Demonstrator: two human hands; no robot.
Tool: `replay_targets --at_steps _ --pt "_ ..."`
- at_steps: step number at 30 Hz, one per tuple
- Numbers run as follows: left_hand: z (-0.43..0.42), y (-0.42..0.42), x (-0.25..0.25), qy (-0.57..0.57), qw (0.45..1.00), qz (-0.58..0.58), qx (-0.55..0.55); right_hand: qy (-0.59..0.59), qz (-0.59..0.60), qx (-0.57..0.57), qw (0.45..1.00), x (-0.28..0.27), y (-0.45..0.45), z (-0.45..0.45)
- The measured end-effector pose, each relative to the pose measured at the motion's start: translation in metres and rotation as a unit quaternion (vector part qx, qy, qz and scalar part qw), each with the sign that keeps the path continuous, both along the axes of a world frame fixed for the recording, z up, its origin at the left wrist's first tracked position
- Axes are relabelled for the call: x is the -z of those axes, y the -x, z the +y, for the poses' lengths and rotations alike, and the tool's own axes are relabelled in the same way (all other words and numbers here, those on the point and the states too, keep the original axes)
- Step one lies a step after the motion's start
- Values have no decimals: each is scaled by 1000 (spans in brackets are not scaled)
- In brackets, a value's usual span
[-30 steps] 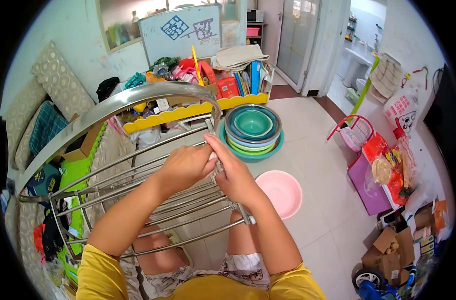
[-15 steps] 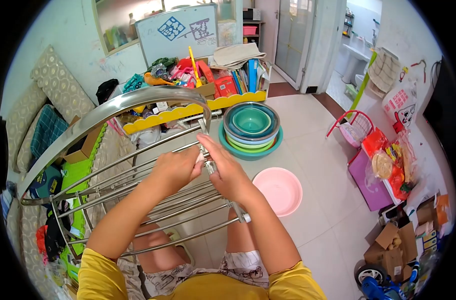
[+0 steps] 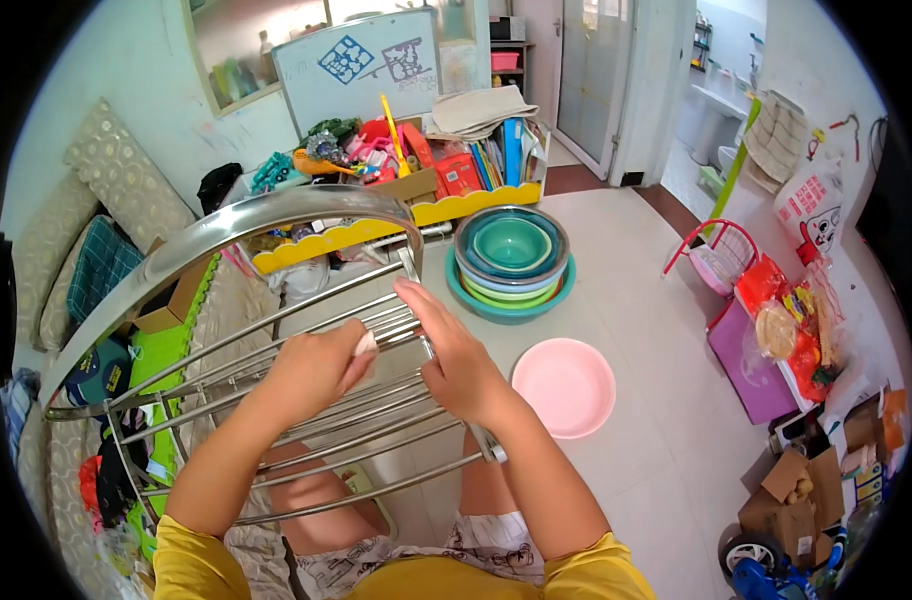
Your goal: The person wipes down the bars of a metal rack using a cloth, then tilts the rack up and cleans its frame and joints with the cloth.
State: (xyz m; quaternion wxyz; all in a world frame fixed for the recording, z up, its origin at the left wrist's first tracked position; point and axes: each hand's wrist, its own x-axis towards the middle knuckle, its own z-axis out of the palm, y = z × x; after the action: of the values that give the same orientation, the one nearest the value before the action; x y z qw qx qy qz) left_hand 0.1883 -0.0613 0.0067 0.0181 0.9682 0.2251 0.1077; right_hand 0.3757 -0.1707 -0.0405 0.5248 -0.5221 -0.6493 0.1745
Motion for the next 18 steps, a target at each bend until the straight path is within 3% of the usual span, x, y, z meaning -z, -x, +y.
replay_targets --at_steps 2,8,18 --pt "5 -1 9 17 998 -52 39 30 12 3 999 -3 2 -2" --pt "3 -15 -1 31 999 -14 40 15 -10 7 1000 -3 1 1" --pt "7 -50 18 -20 992 -70 103 -15 -50 15 999 2 0 3"
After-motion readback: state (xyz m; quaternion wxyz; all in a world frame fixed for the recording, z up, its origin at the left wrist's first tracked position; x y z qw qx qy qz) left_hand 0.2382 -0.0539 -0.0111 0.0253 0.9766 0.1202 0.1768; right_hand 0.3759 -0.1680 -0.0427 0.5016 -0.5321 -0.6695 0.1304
